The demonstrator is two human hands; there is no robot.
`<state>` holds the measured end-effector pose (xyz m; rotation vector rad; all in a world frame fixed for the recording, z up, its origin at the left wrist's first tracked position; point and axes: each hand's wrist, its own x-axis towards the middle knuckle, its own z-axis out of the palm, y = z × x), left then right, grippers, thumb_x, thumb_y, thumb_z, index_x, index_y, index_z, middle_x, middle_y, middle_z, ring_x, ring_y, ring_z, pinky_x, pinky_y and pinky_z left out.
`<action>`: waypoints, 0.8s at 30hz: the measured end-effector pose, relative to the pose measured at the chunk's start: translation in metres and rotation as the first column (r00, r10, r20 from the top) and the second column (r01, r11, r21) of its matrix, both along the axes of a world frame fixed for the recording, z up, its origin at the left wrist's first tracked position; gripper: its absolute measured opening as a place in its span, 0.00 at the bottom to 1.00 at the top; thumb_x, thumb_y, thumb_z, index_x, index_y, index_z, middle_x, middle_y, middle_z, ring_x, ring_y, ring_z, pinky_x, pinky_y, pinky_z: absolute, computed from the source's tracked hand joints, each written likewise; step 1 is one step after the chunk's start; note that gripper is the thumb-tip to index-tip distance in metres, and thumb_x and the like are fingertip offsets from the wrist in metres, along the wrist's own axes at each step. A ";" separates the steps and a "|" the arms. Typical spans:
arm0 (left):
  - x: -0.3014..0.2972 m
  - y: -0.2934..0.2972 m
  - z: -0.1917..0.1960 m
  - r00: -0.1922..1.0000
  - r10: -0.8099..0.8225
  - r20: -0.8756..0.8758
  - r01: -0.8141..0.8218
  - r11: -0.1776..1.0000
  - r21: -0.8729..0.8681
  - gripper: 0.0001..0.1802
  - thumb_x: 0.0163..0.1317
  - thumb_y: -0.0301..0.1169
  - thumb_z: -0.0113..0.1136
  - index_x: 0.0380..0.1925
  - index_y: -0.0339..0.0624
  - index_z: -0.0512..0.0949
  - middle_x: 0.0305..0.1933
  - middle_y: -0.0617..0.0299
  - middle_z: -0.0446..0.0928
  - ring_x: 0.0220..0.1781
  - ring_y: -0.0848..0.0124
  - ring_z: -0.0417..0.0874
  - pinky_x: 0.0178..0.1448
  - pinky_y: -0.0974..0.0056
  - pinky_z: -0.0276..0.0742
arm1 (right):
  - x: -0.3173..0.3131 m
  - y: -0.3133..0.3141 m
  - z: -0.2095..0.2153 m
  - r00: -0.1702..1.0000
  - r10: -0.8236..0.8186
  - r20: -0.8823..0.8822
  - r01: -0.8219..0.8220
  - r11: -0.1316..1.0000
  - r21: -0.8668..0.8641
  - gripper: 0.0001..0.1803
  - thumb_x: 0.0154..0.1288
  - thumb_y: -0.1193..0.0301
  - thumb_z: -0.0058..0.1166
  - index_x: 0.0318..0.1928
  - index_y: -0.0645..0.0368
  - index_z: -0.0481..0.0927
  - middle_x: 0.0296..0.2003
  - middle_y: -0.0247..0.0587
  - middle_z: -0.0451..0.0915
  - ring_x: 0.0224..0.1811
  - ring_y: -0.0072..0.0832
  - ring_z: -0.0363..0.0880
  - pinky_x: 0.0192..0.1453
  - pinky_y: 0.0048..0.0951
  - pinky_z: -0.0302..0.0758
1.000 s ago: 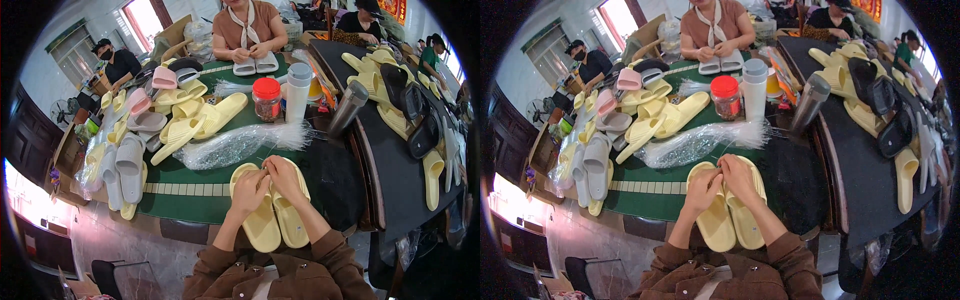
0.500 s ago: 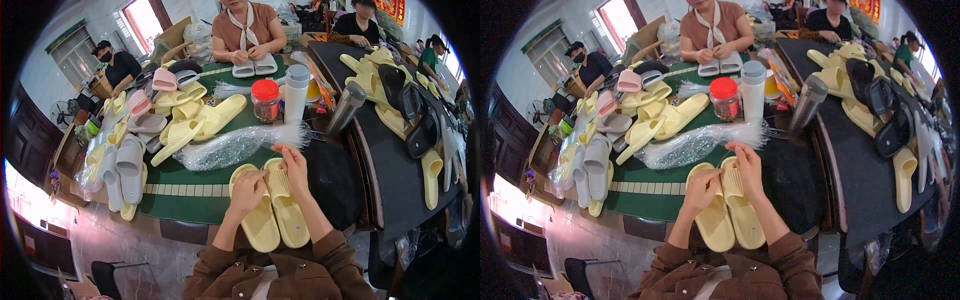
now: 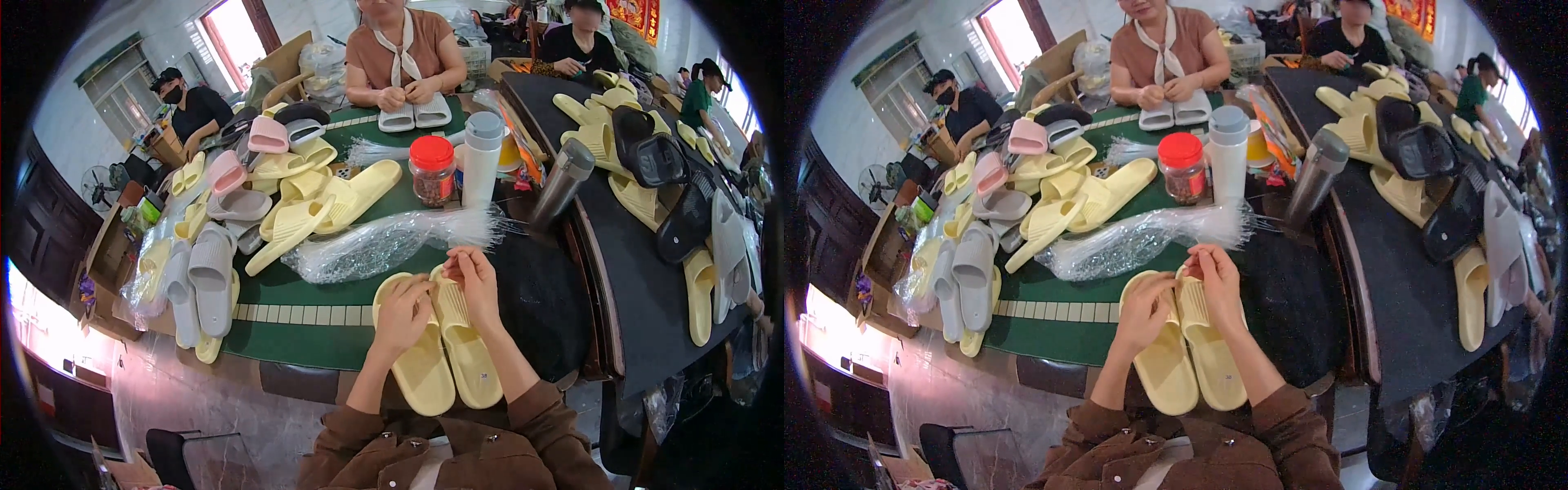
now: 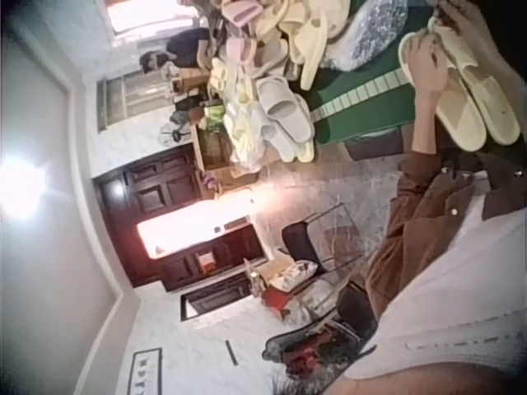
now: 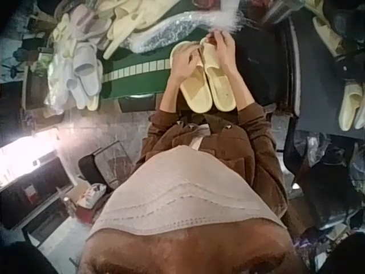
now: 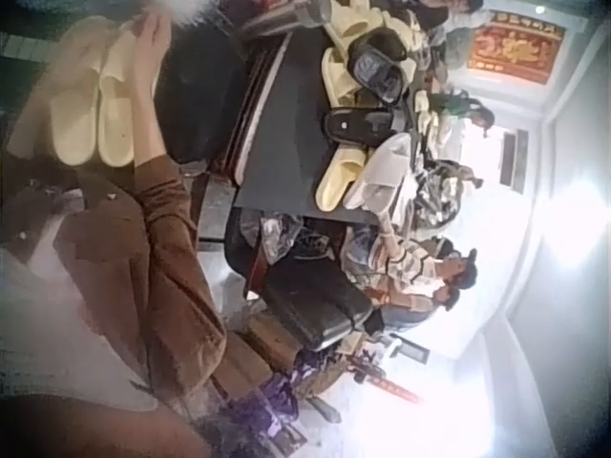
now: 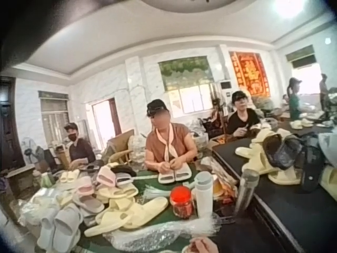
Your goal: Inspecting and trimming loose threads or imperfections from manufactured sandals at a workbench.
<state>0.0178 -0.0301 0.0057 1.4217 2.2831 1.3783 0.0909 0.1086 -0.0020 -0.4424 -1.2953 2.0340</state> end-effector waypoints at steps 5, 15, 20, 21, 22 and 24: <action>-0.001 0.002 0.008 0.988 -0.015 -0.153 0.019 0.999 0.026 0.17 0.58 0.28 0.55 0.48 0.40 0.77 0.57 0.52 0.72 0.60 0.54 0.70 0.65 0.56 0.62 | 0.001 0.002 0.004 1.000 -0.008 0.027 0.008 1.000 0.015 0.10 0.73 0.69 0.40 0.42 0.60 0.74 0.32 0.33 0.75 0.33 0.19 0.75 0.42 0.20 0.73; -0.006 -0.005 0.002 0.974 -0.220 0.057 0.210 0.966 0.152 0.16 0.63 0.32 0.53 0.48 0.37 0.76 0.53 0.55 0.76 0.58 0.58 0.73 0.63 0.58 0.64 | 0.004 -0.003 -0.001 0.999 0.022 0.040 -0.023 0.999 0.026 0.11 0.73 0.68 0.39 0.42 0.59 0.74 0.31 0.32 0.75 0.32 0.17 0.76 0.40 0.18 0.72; -0.008 -0.004 0.001 0.970 -0.232 0.077 0.215 0.960 0.181 0.15 0.64 0.33 0.50 0.45 0.35 0.78 0.48 0.51 0.77 0.51 0.58 0.76 0.58 0.59 0.68 | 0.003 -0.001 0.002 0.996 0.031 0.089 -0.039 0.995 0.095 0.11 0.72 0.71 0.40 0.42 0.64 0.76 0.29 0.34 0.75 0.31 0.18 0.76 0.37 0.18 0.73; -0.008 -0.003 0.002 0.969 -0.231 0.090 0.213 0.962 0.172 0.15 0.64 0.33 0.50 0.45 0.35 0.78 0.48 0.51 0.77 0.51 0.58 0.76 0.58 0.59 0.68 | 0.002 0.001 0.003 0.998 0.028 0.048 -0.033 0.995 0.094 0.12 0.72 0.72 0.41 0.43 0.65 0.77 0.28 0.33 0.75 0.29 0.17 0.75 0.36 0.18 0.73; -0.006 -0.002 0.002 0.968 -0.225 0.116 0.207 0.967 0.148 0.14 0.64 0.32 0.51 0.44 0.35 0.78 0.48 0.52 0.78 0.51 0.57 0.76 0.57 0.59 0.68 | 0.005 0.001 0.003 0.997 0.030 0.071 -0.037 0.995 0.097 0.11 0.71 0.72 0.41 0.43 0.64 0.77 0.28 0.33 0.75 0.29 0.16 0.74 0.36 0.18 0.73; -0.009 0.001 0.003 0.960 -0.225 0.166 0.201 0.968 0.149 0.14 0.64 0.32 0.51 0.42 0.35 0.79 0.46 0.52 0.78 0.49 0.57 0.76 0.56 0.60 0.68 | 0.002 0.002 0.004 0.996 0.033 0.084 -0.042 0.994 0.102 0.11 0.71 0.72 0.42 0.44 0.64 0.78 0.27 0.32 0.75 0.29 0.16 0.73 0.35 0.18 0.72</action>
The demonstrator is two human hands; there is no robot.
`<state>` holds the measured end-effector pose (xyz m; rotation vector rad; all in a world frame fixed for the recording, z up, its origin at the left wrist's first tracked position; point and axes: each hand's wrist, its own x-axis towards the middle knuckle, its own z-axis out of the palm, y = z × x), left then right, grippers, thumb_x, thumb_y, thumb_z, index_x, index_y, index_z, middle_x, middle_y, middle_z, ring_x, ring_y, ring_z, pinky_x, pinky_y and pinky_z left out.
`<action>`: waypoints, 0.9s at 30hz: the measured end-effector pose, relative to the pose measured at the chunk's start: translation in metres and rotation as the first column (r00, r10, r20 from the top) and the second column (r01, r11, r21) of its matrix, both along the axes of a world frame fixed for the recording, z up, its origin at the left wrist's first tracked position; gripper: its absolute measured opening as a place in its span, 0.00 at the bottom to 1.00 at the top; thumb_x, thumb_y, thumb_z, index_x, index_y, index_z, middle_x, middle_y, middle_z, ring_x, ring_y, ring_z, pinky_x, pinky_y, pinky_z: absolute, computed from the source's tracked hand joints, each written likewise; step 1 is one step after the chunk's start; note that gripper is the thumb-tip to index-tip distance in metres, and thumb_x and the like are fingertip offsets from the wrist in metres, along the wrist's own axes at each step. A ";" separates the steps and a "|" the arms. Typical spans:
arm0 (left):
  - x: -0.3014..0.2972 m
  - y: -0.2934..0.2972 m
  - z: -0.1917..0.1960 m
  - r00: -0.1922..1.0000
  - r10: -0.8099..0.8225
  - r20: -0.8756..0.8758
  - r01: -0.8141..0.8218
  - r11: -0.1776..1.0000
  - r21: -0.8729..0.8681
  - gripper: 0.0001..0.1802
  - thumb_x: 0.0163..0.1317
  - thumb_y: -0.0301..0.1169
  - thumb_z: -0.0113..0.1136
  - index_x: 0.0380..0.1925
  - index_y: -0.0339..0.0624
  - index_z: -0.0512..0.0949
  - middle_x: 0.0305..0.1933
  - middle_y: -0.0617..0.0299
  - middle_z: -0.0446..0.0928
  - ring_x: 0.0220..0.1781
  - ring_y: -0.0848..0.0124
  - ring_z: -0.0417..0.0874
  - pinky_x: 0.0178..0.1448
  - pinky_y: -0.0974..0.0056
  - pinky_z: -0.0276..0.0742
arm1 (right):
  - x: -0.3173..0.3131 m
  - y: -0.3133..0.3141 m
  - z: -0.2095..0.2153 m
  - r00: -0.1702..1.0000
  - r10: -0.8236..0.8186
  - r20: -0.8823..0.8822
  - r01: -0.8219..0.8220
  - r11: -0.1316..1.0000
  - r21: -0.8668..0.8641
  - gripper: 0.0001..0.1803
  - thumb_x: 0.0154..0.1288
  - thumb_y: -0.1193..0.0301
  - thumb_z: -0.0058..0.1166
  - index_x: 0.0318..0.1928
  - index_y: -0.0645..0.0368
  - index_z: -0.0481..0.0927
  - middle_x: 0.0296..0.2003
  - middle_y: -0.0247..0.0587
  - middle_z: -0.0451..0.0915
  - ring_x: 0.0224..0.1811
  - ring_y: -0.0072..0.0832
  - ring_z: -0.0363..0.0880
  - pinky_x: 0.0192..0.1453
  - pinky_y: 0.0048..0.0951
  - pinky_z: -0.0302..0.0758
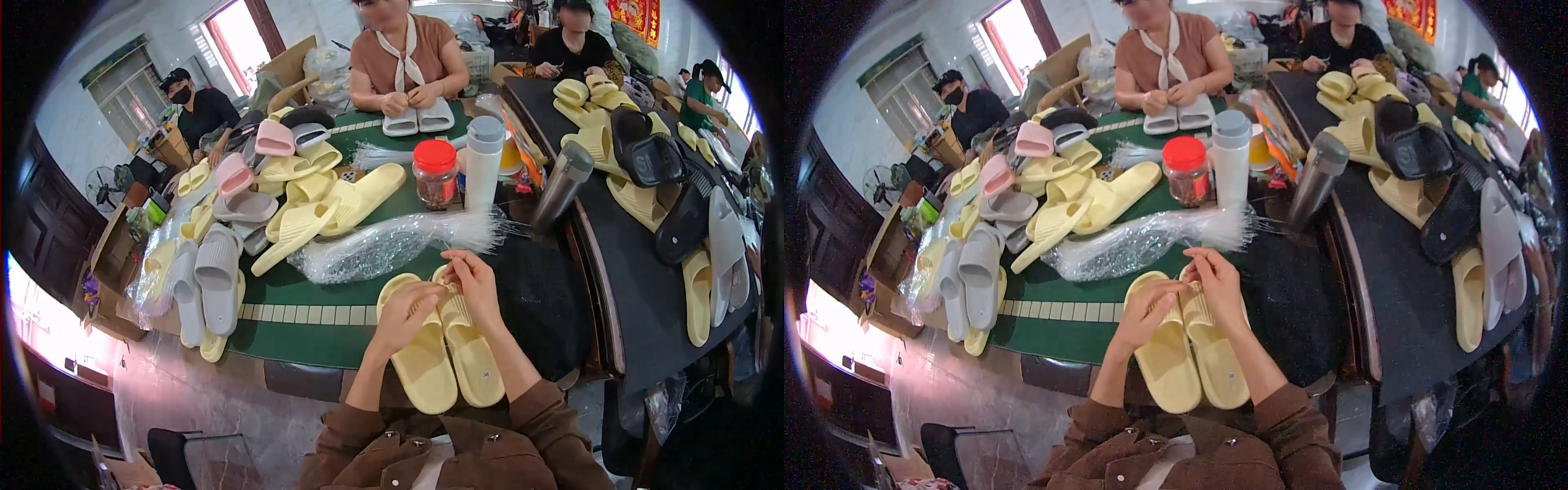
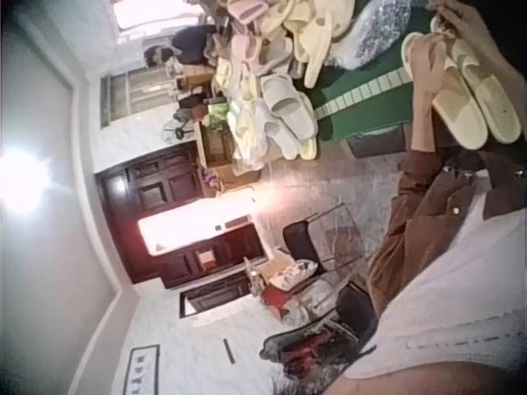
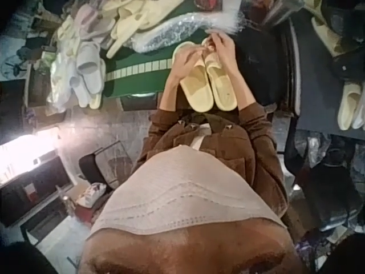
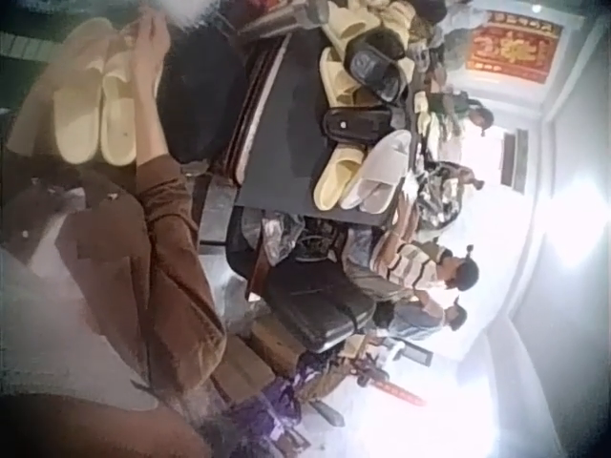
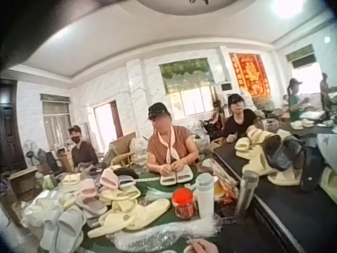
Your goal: Inspecting and trimming loose threads or imperfections from manufactured sandals at a workbench.
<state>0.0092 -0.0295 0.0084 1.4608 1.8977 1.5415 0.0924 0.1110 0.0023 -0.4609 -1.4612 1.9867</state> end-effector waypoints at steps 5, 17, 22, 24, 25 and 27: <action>-0.003 -0.003 -0.005 1.000 0.011 0.010 -0.011 1.000 0.001 0.14 0.64 0.33 0.52 0.42 0.34 0.79 0.45 0.51 0.79 0.49 0.58 0.76 0.55 0.60 0.69 | 0.000 -0.007 0.002 0.995 0.074 0.072 -0.086 0.979 0.184 0.11 0.69 0.74 0.45 0.46 0.62 0.80 0.27 0.30 0.76 0.28 0.14 0.72 0.33 0.17 0.72; 0.004 -0.002 -0.002 0.994 0.091 -0.055 -0.092 0.996 -0.008 0.11 0.62 0.30 0.53 0.38 0.33 0.80 0.42 0.52 0.79 0.47 0.58 0.77 0.54 0.59 0.70 | -0.001 -0.005 -0.006 0.996 -0.092 0.017 0.077 0.907 0.415 0.12 0.68 0.75 0.45 0.48 0.61 0.79 0.31 0.31 0.76 0.31 0.16 0.73 0.37 0.17 0.69; 0.015 -0.014 0.027 0.861 0.364 -0.355 -0.312 0.930 0.196 0.09 0.61 0.26 0.53 0.36 0.35 0.80 0.39 0.53 0.79 0.43 0.59 0.78 0.51 0.60 0.71 | 0.018 -0.001 0.026 0.997 0.029 -0.065 -0.028 1.000 0.014 0.20 0.68 0.76 0.44 0.60 0.62 0.68 0.26 0.35 0.76 0.28 0.17 0.73 0.35 0.17 0.70; 0.024 -0.022 0.034 0.881 0.360 -0.306 -0.308 0.929 0.206 0.08 0.60 0.25 0.53 0.36 0.36 0.81 0.38 0.54 0.79 0.43 0.59 0.78 0.51 0.60 0.71 | 0.038 -0.007 0.039 0.998 0.042 -0.052 -0.036 0.994 0.099 0.21 0.69 0.77 0.42 0.61 0.61 0.62 0.24 0.37 0.75 0.25 0.16 0.72 0.33 0.18 0.70; 0.030 -0.027 0.036 0.898 0.356 -0.257 -0.307 0.928 0.213 0.08 0.60 0.24 0.52 0.36 0.36 0.81 0.38 0.54 0.79 0.42 0.59 0.78 0.50 0.61 0.72 | 0.048 -0.008 0.040 0.998 0.036 -0.046 -0.031 0.995 0.099 0.21 0.69 0.77 0.42 0.61 0.61 0.62 0.24 0.37 0.75 0.25 0.16 0.72 0.33 0.18 0.70; 0.047 -0.040 0.043 0.913 0.350 -0.211 -0.317 0.932 0.177 0.09 0.60 0.23 0.52 0.36 0.35 0.80 0.38 0.54 0.79 0.43 0.59 0.79 0.49 0.62 0.72 | 0.067 -0.011 0.040 0.987 0.117 0.110 -0.142 0.957 0.254 0.12 0.69 0.77 0.41 0.51 0.62 0.68 0.23 0.35 0.75 0.23 0.16 0.71 0.31 0.18 0.70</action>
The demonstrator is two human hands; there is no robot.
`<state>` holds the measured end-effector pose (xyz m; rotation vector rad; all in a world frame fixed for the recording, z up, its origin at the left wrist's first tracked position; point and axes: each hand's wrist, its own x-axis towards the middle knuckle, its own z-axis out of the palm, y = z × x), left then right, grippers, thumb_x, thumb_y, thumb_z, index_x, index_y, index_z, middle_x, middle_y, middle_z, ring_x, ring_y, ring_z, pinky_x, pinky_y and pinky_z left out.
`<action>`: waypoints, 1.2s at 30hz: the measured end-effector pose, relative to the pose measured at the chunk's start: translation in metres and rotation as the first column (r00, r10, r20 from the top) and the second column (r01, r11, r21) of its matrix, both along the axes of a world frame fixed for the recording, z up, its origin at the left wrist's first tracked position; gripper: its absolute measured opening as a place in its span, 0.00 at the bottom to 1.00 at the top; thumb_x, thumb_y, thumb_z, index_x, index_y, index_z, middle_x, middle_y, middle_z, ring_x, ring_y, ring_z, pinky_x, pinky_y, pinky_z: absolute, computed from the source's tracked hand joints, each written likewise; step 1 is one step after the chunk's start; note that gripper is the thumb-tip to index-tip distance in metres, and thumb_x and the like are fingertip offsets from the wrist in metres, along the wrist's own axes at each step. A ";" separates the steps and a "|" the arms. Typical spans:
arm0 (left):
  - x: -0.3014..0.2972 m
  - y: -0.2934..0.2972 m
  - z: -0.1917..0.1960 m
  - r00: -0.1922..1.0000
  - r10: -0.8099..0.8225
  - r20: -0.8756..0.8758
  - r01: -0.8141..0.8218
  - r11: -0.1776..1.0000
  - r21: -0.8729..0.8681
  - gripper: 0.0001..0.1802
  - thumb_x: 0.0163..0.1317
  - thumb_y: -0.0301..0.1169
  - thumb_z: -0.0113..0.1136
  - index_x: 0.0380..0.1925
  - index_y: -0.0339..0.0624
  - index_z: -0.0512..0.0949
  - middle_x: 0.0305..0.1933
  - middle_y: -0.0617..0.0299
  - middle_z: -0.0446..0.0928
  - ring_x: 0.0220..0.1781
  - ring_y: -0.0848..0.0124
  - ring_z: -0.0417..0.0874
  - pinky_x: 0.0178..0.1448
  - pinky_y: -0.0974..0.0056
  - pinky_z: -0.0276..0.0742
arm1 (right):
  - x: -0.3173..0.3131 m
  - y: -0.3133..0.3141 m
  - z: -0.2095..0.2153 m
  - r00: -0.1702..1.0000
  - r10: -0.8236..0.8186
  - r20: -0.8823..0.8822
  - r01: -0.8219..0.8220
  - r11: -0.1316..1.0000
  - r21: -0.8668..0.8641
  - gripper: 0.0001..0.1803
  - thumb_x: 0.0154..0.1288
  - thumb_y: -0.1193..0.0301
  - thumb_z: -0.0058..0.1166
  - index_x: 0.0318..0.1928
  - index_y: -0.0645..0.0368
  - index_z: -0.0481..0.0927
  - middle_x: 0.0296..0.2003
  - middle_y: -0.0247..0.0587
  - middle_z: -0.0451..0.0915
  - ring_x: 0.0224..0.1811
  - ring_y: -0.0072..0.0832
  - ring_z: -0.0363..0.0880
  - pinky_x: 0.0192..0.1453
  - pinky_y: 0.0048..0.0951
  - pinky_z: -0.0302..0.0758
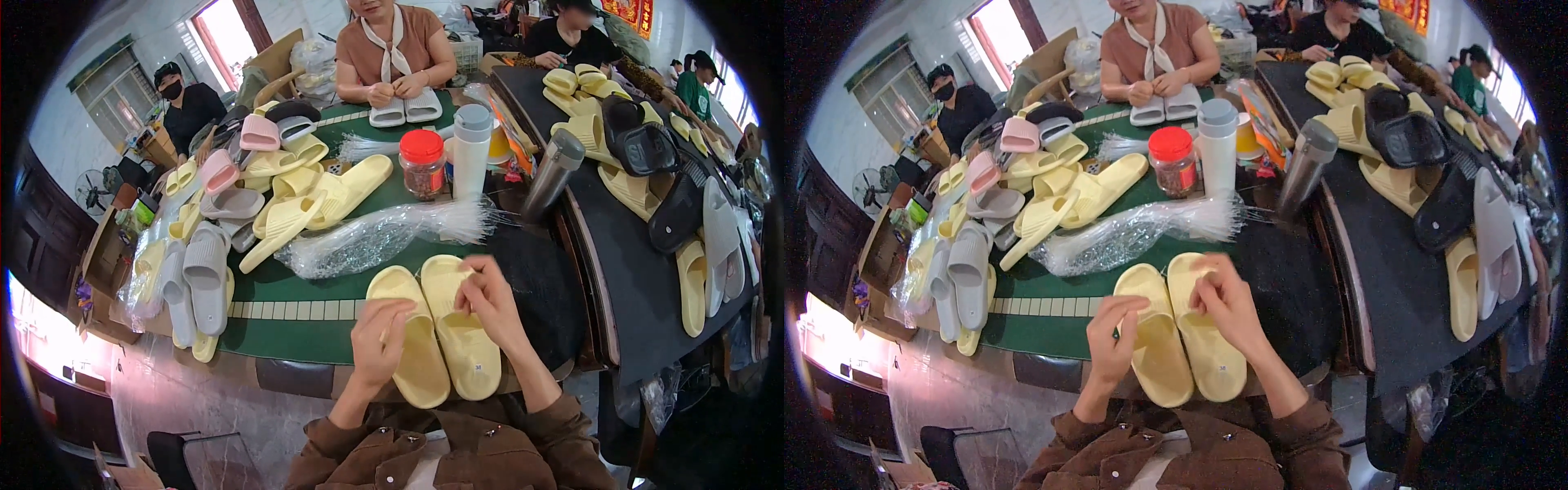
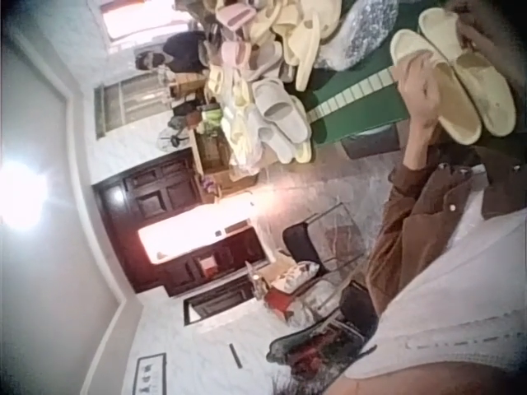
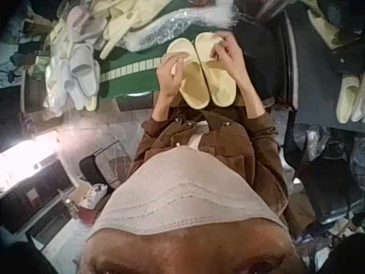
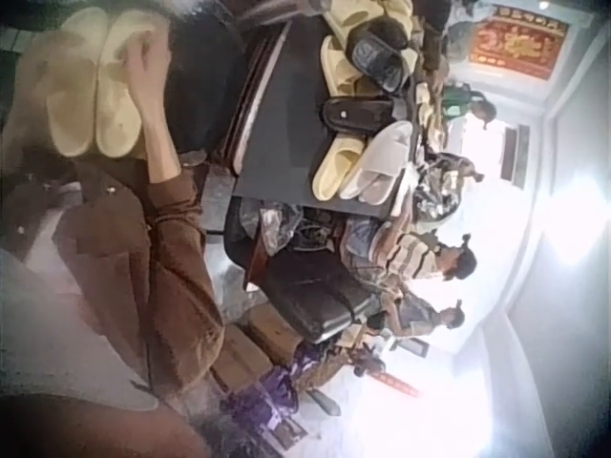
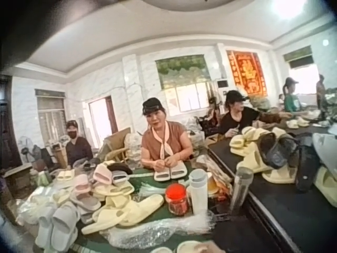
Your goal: Inspecting and trimming loose threads or imperfections from manufactured sandals at a workbench.
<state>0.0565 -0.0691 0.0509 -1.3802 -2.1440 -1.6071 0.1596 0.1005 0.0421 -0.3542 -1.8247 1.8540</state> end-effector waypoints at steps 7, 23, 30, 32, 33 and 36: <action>0.038 -0.051 -0.024 0.825 -0.191 0.532 0.309 0.941 -0.141 0.15 0.64 0.21 0.47 0.51 0.33 0.73 0.50 0.56 0.71 0.50 0.69 0.76 0.54 0.67 0.71 | 0.048 -0.008 -0.006 0.968 0.138 0.210 -0.150 0.988 0.044 0.07 0.67 0.78 0.43 0.40 0.65 0.74 0.24 0.35 0.77 0.24 0.16 0.73 0.29 0.18 0.70; 0.037 -0.069 -0.035 0.421 -0.215 0.881 0.393 0.919 0.036 0.30 0.67 0.25 0.48 0.66 0.29 0.52 0.68 0.46 0.55 0.67 0.59 0.63 0.69 0.61 0.58 | 0.044 -0.021 -0.023 0.975 -0.065 0.214 -0.087 0.772 0.630 0.12 0.62 0.75 0.48 0.45 0.65 0.72 0.42 0.54 0.77 0.45 0.49 0.76 0.46 0.40 0.75; 0.037 -0.036 -0.038 0.966 -0.114 0.231 0.205 0.883 -0.422 0.35 0.62 0.30 0.55 0.64 0.27 0.53 0.67 0.42 0.53 0.69 0.52 0.57 0.70 0.58 0.55 | 0.026 -0.024 -0.042 0.952 -0.142 0.273 -0.169 0.501 0.849 0.08 0.60 0.73 0.45 0.37 0.65 0.72 0.39 0.57 0.77 0.42 0.48 0.77 0.42 0.43 0.74; 0.034 -0.027 -0.048 0.989 -0.120 0.083 0.145 0.874 -0.463 0.37 0.61 0.35 0.56 0.64 0.27 0.53 0.65 0.38 0.54 0.67 0.47 0.58 0.68 0.55 0.56 | 0.015 -0.026 -0.039 0.916 -0.150 0.372 -0.244 0.527 0.814 0.08 0.58 0.73 0.47 0.37 0.65 0.73 0.36 0.56 0.78 0.39 0.48 0.78 0.40 0.43 0.74; 0.033 -0.024 -0.052 0.990 -0.117 0.081 0.141 0.874 -0.464 0.37 0.61 0.35 0.56 0.64 0.27 0.53 0.65 0.38 0.54 0.67 0.47 0.58 0.68 0.55 0.56 | 0.010 -0.027 -0.038 0.869 -0.152 0.471 -0.319 0.555 0.768 0.09 0.56 0.73 0.48 0.37 0.65 0.75 0.34 0.55 0.78 0.37 0.47 0.79 0.39 0.43 0.75; 0.030 -0.008 -0.054 0.999 -0.032 0.014 0.034 0.821 -0.569 0.36 0.60 0.41 0.57 0.59 0.24 0.59 0.62 0.35 0.58 0.63 0.44 0.63 0.62 0.53 0.63 | -0.007 -0.018 -0.062 0.913 -0.131 0.386 -0.312 0.385 0.868 0.11 0.53 0.73 0.50 0.37 0.64 0.77 0.30 0.53 0.79 0.32 0.46 0.79 0.35 0.42 0.75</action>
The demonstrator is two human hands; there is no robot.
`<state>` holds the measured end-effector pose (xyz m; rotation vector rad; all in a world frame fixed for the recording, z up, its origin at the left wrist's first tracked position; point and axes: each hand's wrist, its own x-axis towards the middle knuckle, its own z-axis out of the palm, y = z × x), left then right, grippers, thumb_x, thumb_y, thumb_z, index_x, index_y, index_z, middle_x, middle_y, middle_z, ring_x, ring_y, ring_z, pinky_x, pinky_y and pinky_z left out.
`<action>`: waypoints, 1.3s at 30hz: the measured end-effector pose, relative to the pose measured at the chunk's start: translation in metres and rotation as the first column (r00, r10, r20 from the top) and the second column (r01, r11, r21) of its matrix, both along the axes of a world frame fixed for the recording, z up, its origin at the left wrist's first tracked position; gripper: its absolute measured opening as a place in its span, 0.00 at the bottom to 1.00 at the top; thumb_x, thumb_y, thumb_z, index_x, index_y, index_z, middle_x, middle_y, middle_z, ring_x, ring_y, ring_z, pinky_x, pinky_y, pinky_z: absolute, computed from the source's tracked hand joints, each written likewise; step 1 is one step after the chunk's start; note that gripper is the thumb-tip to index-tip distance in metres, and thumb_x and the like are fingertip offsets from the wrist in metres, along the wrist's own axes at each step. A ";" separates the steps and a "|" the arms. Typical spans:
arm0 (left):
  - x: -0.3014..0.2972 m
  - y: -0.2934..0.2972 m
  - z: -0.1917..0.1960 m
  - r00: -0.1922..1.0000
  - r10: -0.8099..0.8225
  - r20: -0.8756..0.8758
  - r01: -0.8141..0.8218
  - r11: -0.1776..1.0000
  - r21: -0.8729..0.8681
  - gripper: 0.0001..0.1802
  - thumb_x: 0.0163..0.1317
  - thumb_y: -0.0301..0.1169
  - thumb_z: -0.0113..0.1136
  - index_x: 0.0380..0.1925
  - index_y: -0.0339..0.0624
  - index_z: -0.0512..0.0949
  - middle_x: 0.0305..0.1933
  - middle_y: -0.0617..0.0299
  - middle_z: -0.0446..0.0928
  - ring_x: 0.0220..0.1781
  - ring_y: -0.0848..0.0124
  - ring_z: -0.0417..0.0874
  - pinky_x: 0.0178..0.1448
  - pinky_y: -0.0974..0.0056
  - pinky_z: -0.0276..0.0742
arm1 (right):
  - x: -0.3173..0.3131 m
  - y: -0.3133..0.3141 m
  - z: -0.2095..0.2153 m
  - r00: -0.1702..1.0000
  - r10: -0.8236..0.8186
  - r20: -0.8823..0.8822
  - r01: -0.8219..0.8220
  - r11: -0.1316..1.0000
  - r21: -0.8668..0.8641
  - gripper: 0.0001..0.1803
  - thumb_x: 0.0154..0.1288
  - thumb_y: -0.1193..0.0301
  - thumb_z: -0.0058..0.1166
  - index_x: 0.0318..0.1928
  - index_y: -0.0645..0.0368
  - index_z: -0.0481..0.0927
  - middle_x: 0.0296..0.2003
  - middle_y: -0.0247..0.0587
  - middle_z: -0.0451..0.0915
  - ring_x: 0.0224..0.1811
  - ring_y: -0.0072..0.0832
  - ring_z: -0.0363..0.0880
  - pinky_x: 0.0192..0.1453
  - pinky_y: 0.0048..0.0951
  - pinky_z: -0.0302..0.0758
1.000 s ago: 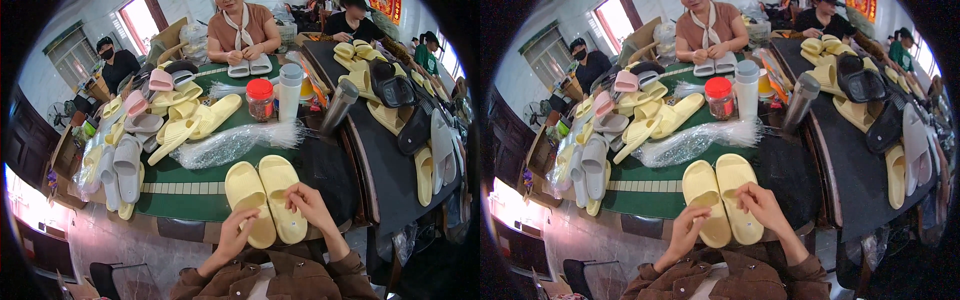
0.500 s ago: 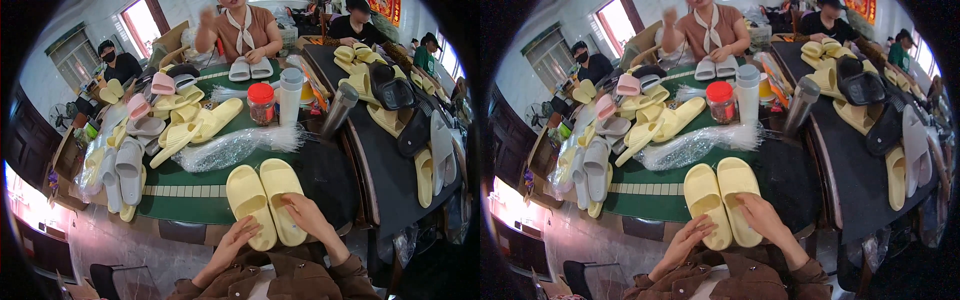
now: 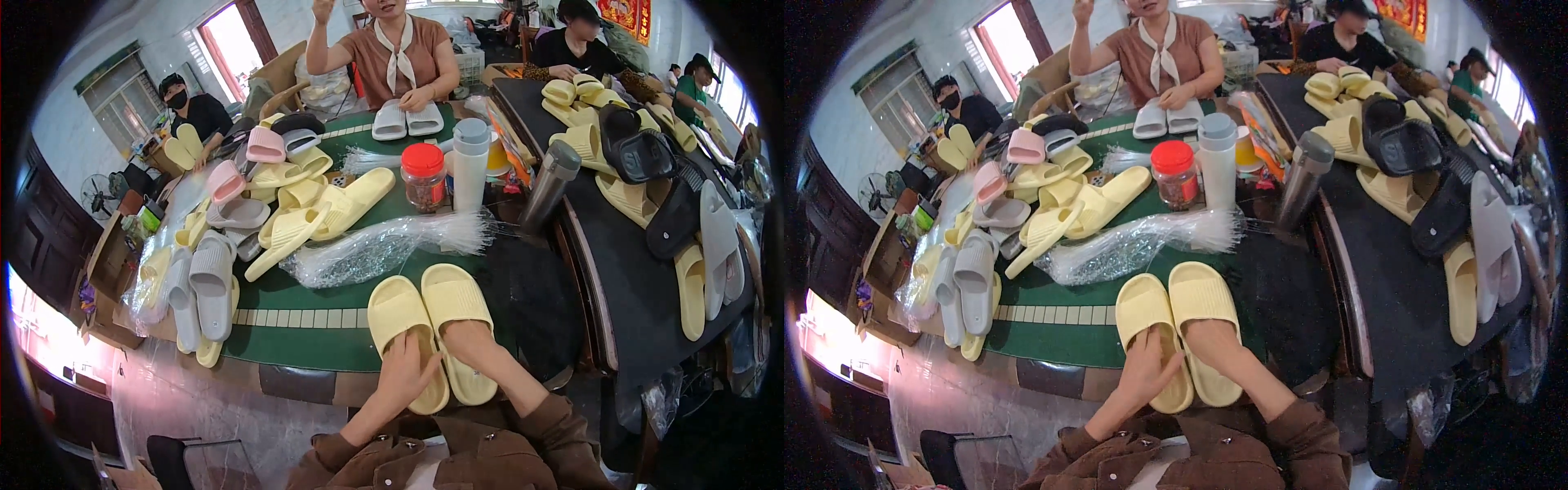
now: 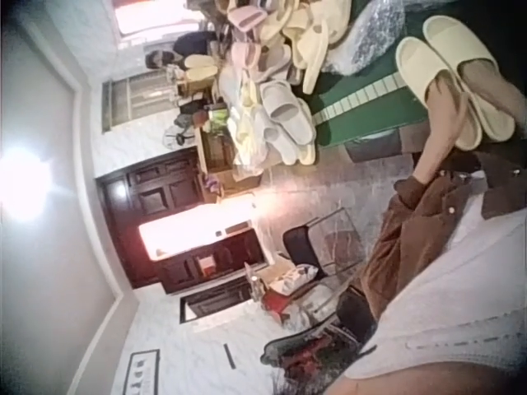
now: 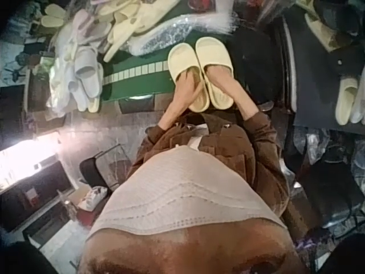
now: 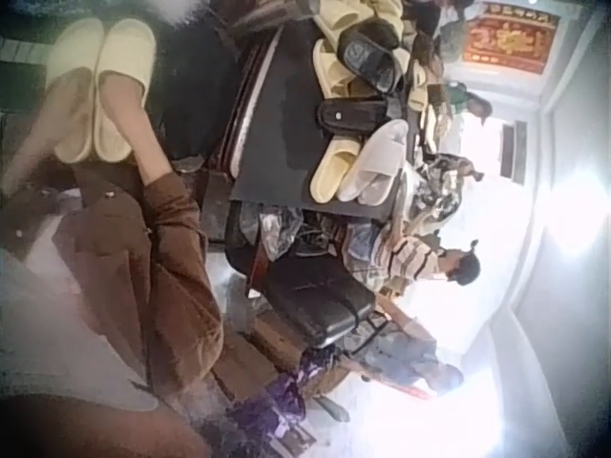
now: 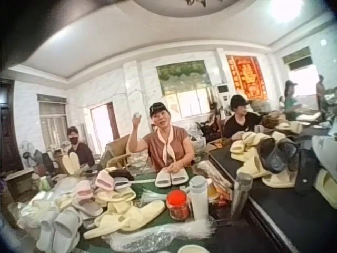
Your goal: Inspecting and trimming loose threads or imperfections from manufactured sandals at a workbench.
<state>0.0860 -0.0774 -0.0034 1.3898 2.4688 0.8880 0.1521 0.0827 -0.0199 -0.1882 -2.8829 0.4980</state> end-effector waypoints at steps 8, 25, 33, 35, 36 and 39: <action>-0.020 0.029 0.002 0.979 0.094 0.182 -0.062 0.982 -0.177 0.28 0.54 0.48 0.57 0.37 0.29 0.72 0.33 0.40 0.77 0.37 0.47 0.80 0.43 0.51 0.75 | -0.006 0.003 0.004 0.991 -0.014 0.136 0.019 0.999 -0.033 0.13 0.49 0.72 0.53 0.37 0.62 0.79 0.29 0.50 0.79 0.31 0.44 0.80 0.38 0.41 0.75; -0.019 0.026 0.004 0.982 0.051 0.182 -0.020 0.985 -0.169 0.32 0.53 0.52 0.59 0.40 0.29 0.70 0.37 0.40 0.77 0.41 0.47 0.79 0.45 0.52 0.74 | -0.009 0.004 -0.005 0.999 -0.019 0.049 0.017 0.999 0.040 0.12 0.49 0.71 0.52 0.36 0.60 0.79 0.32 0.50 0.80 0.34 0.43 0.80 0.38 0.41 0.75; -0.019 0.028 0.024 0.952 -0.028 0.305 0.115 0.955 -0.272 0.52 0.42 0.55 0.68 0.55 0.23 0.60 0.56 0.34 0.65 0.60 0.44 0.66 0.62 0.53 0.63 | -0.013 0.002 0.001 0.992 -0.078 0.101 0.064 0.989 0.131 0.13 0.51 0.68 0.50 0.37 0.60 0.80 0.35 0.48 0.80 0.36 0.43 0.79 0.42 0.41 0.74; -0.019 0.028 0.017 0.956 -0.009 0.294 0.088 0.962 -0.257 0.53 0.40 0.56 0.68 0.55 0.23 0.59 0.57 0.33 0.63 0.60 0.43 0.64 0.63 0.53 0.62 | -0.014 0.001 -0.002 0.991 -0.078 0.106 0.063 0.989 0.134 0.14 0.51 0.68 0.50 0.38 0.60 0.80 0.35 0.48 0.80 0.36 0.43 0.79 0.42 0.40 0.74; -0.018 0.029 0.017 0.956 -0.010 0.294 0.090 0.962 -0.257 0.53 0.40 0.56 0.68 0.55 0.23 0.59 0.57 0.33 0.63 0.60 0.43 0.64 0.63 0.53 0.62 | -0.014 0.002 -0.003 0.991 -0.080 0.111 0.065 0.988 0.139 0.14 0.51 0.68 0.50 0.38 0.59 0.80 0.35 0.48 0.80 0.36 0.42 0.79 0.42 0.40 0.74; -0.016 0.031 0.015 0.932 0.041 0.361 0.071 0.953 -0.293 0.52 0.41 0.54 0.68 0.55 0.23 0.59 0.56 0.34 0.64 0.59 0.43 0.66 0.63 0.53 0.63 | -0.013 0.002 -0.007 0.991 -0.069 0.115 0.046 0.981 0.188 0.14 0.51 0.68 0.50 0.38 0.59 0.80 0.35 0.48 0.80 0.36 0.42 0.80 0.41 0.40 0.74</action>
